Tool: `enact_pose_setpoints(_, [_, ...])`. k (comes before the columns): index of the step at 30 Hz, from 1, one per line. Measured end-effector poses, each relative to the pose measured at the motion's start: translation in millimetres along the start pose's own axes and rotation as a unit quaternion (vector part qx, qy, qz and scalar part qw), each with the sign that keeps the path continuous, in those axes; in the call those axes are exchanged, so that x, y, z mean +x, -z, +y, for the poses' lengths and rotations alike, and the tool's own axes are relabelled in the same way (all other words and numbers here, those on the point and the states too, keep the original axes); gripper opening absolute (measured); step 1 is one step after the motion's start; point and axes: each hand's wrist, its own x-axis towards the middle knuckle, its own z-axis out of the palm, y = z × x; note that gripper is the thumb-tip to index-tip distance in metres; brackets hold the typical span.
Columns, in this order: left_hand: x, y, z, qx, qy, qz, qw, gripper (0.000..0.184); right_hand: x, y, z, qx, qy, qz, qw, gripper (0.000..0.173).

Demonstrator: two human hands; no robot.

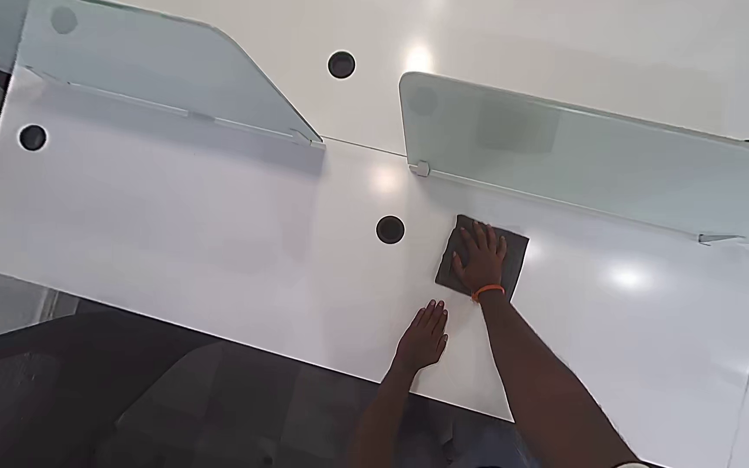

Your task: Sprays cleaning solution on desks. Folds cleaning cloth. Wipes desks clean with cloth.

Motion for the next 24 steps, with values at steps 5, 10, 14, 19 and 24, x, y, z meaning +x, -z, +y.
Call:
enact_pose_setpoints(5, [1,2,-3,-0.011,-0.006,0.018,1.000,0.058,54,10,2,0.024,-0.007,0.014,1.000,0.070])
enact_pose_setpoints(10, [-1,1,-2,-0.011,-0.004,0.022,1.000,0.059,83,10,3,0.029,-0.010,0.036,0.999,0.069])
enact_pose_setpoints(14, [-1,-2,-3,-0.010,-0.004,0.036,0.999,0.058,77,10,12,0.042,0.026,0.021,0.999,0.071])
enact_pose_setpoints(19, [-3,-6,-4,0.001,0.004,0.030,1.000,0.056,22,8,29,0.038,0.069,-0.022,0.997,0.069])
enact_pose_setpoints(24, [-3,-11,-7,0.013,-0.004,0.042,0.999,0.056,-94,4,43,0.056,0.060,-0.032,0.996,0.067])
